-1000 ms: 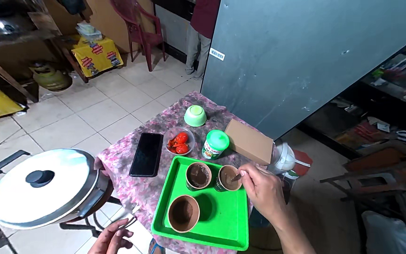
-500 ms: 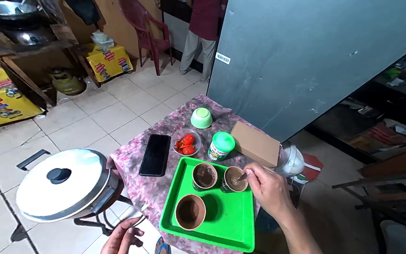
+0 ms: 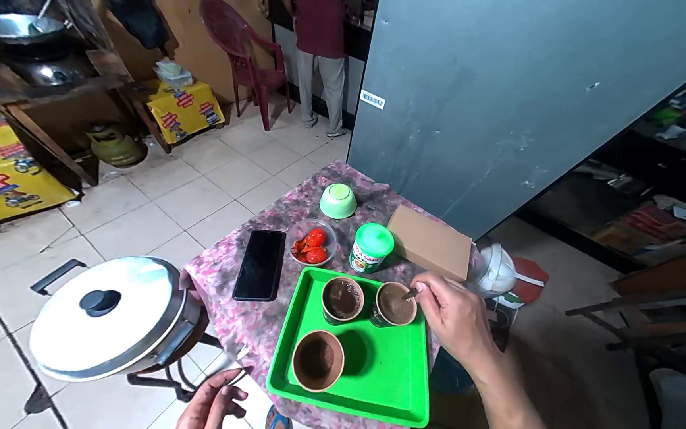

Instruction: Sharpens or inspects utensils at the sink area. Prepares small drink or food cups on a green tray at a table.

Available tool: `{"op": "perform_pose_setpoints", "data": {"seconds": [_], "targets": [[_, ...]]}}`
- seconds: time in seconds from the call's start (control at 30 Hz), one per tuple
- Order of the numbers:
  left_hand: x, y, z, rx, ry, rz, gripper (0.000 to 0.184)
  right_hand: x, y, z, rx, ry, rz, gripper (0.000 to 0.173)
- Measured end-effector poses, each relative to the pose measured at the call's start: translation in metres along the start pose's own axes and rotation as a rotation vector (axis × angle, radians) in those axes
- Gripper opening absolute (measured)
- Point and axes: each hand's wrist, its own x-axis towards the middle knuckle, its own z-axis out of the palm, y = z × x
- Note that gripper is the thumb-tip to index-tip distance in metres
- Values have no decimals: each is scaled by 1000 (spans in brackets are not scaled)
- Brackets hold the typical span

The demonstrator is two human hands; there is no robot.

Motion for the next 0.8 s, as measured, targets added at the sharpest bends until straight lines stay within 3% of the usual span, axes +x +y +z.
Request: {"op": "perform_pose_setpoints", "data": {"seconds": [0.1,0.27,0.4,0.53,0.67,0.8], "targets": [[1,2,4,3,-3,-5,28,-1,-6,-1,102,-43,-17,25],[2,5,9,-10,-9,-17,28,4,-5,-5,-16,4,15,26],[4,3,10,-12,-29,9,30,2,-8,-4,114,-32,-10,25],[5,3,8,-10,-34,18,30,5,-6,-7,-2,-1,-1,25],[7,5,9,6,-24,27,30,1,-9,-5,123,-30,-16,25],[6,8,12,1,-18,28,28,1,-6,-7,9,2,3,24]]}}
